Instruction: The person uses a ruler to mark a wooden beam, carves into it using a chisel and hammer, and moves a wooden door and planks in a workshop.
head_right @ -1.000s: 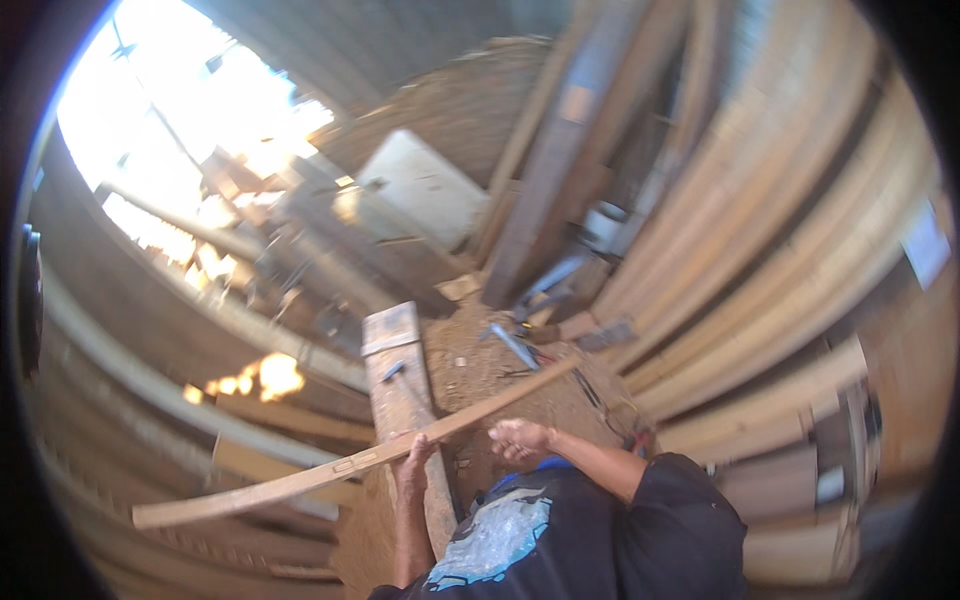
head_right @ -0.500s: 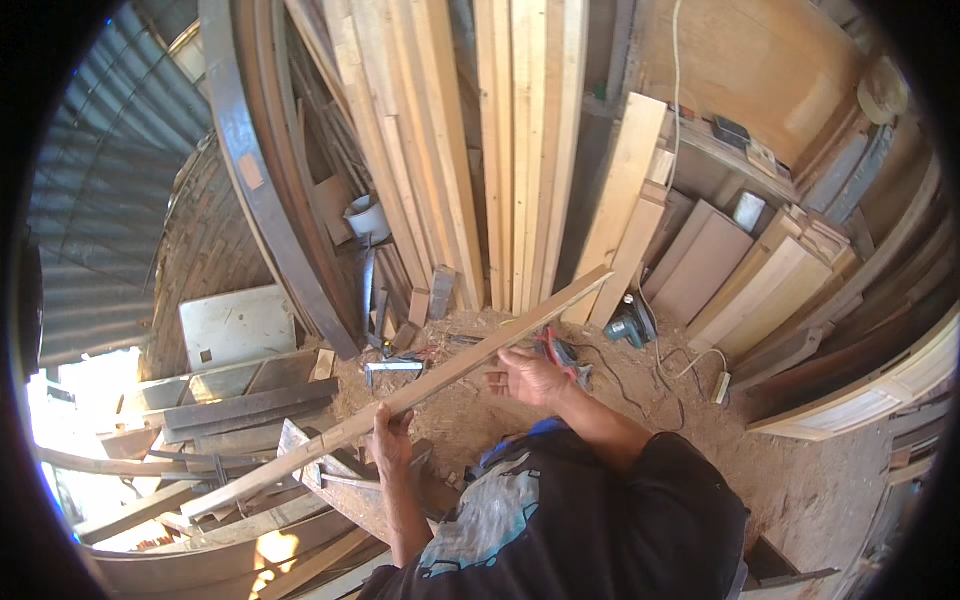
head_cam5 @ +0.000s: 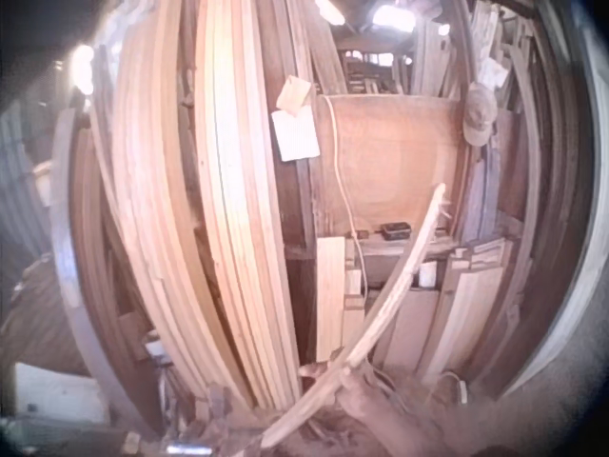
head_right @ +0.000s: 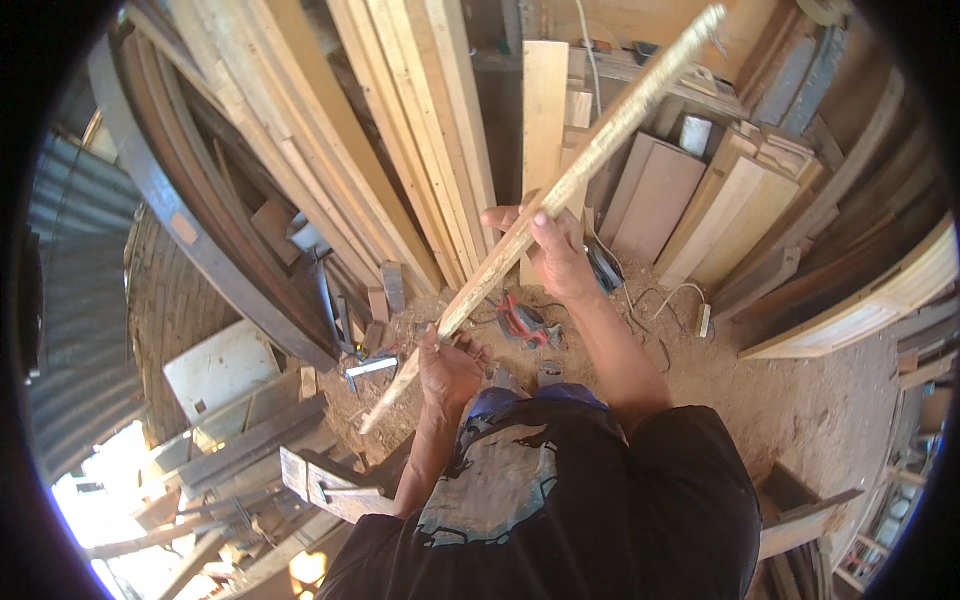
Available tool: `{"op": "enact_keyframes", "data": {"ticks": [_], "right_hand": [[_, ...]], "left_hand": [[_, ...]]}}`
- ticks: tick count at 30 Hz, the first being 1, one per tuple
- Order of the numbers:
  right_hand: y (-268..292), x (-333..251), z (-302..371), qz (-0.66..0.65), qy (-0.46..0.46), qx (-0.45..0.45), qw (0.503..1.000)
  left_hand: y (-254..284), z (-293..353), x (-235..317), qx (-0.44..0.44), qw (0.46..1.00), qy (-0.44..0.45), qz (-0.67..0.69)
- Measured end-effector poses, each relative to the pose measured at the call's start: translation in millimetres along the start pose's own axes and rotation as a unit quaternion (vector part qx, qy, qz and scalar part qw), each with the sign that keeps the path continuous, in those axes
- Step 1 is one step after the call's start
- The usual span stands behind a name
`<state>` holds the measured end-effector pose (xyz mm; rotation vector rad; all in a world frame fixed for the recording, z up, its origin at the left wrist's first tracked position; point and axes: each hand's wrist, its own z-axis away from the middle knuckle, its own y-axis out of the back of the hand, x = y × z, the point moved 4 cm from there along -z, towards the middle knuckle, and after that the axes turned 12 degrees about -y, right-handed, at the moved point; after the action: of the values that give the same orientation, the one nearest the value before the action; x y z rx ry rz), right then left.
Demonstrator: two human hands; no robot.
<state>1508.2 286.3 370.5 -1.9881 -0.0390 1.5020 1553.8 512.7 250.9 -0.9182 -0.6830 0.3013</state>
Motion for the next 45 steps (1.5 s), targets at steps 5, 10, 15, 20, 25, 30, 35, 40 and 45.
{"op": "enact_keyframes", "data": {"ticks": [5,10,15,20,25,30,35,40,45], "right_hand": [[-22.0,-38.1,-23.3,-0.094,0.042,-0.023,0.994],[-21.4,-84.3,-49.0,-0.047,0.104,0.052,0.992],[-22.6,-126.8,-88.7,0.106,0.125,0.151,0.975],[11.8,-153.2,-136.1,0.196,0.159,0.224,0.941],[53.6,-180.4,-195.7,0.218,0.201,0.242,0.924],[79.4,-189.0,-264.1,0.184,0.22,0.2,0.937],[128.0,-166.7,-344.1,0.178,0.191,0.203,0.944],[181.2,-94.5,-424.3,0.154,0.13,0.188,0.961],[219.0,-30.9,-466.0,0.241,0.058,0.263,0.932]], "left_hand": [[-33.8,-18.9,-18.3,-0.065,0.99,0.127,-0.019],[-32.9,-38.1,-17.3,-0.225,0.931,0.19,-0.217],[-16.7,-84.4,21.8,-0.252,0.849,0.058,-0.461],[-73.8,-149.1,77.4,-0.197,0.702,-0.145,-0.669],[-184.0,-227.1,137.3,-0.126,0.484,-0.441,-0.745],[-333.3,-284.1,157.0,-0.069,0.35,-0.563,-0.746],[-391.5,-394.1,144.4,-0.001,0.378,-0.529,-0.76],[-366.2,-464.6,116.8,0.052,0.297,-0.628,-0.717],[-363.9,-461.4,110.9,0.023,0.251,-0.669,-0.699]]}}
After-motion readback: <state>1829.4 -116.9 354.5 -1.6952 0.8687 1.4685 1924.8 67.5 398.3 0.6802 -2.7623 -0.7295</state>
